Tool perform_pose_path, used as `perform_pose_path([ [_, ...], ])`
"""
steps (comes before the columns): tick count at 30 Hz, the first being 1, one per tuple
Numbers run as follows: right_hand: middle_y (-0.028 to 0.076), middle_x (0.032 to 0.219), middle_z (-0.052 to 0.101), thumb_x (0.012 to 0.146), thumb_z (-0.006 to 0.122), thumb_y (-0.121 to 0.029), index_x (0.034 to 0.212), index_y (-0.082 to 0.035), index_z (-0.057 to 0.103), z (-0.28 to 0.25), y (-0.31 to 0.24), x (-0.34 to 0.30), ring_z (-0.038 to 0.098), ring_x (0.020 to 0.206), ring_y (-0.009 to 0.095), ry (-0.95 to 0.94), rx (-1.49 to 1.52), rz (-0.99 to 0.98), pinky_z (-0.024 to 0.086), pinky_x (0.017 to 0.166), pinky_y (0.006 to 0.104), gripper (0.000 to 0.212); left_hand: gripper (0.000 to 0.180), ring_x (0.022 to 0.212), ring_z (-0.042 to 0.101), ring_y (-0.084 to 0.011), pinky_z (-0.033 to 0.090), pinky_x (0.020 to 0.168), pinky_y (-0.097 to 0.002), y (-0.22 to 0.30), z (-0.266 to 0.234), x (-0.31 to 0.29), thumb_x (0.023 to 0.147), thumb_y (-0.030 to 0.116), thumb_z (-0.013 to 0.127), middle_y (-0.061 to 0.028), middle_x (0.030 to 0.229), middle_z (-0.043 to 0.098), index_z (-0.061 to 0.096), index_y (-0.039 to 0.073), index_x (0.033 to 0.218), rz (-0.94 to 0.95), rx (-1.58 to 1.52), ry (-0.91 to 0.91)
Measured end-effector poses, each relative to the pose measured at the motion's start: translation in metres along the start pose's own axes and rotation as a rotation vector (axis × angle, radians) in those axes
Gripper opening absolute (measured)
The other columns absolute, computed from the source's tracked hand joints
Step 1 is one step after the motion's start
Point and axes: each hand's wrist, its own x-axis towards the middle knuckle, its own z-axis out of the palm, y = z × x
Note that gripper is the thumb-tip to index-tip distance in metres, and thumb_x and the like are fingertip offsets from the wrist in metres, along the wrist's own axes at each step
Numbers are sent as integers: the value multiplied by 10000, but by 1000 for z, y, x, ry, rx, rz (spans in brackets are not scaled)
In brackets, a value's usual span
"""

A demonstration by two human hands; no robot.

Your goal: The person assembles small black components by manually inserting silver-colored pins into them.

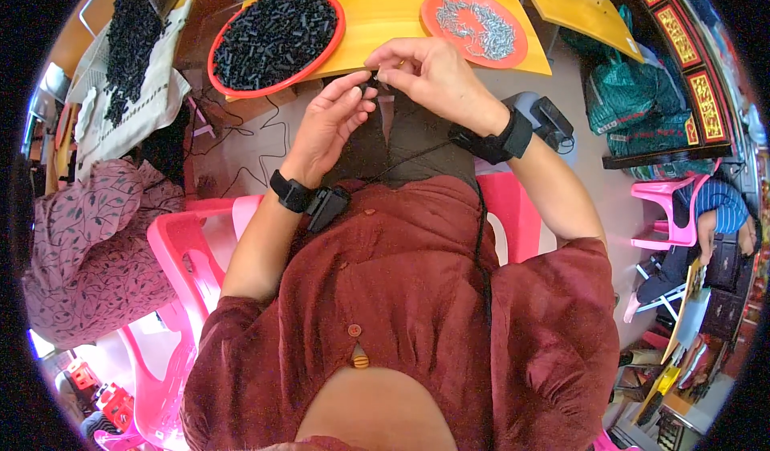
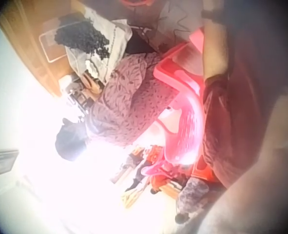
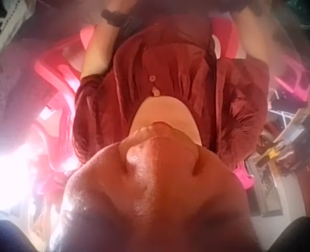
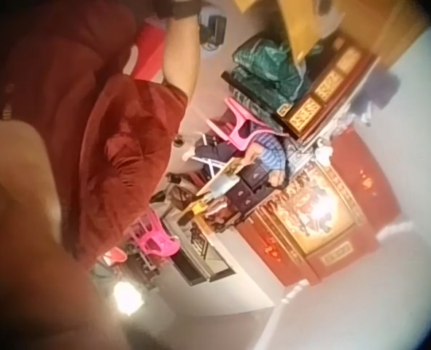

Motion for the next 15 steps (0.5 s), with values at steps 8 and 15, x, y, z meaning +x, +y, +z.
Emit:
perform_pose_path([
  [8, 22, 746, 646, 806, 571, -43, 1026, -30, 609, 18, 4, -11, 556, 618, 30, 103, 91, -7, 461, 589, 208, 224, 183, 859, 607, -140, 471, 724, -227, -2, -2, -1, 911, 145, 514, -82, 995, 618, 541, 53, 1067, -38, -19, 91],
  [15, 95, 716, 637, 775, 597, -49, 1005, -70, 610, 40, 1, -18, 615, 603, 178, 184, -107, -136, 487, 576, 276, 232, 169, 885, 607, -129, 466, 741, -233, -5, -5, -1, 918, 194, 511, -39, 1002, 618, 542, 84, 1043, -98, -63, 113],
])
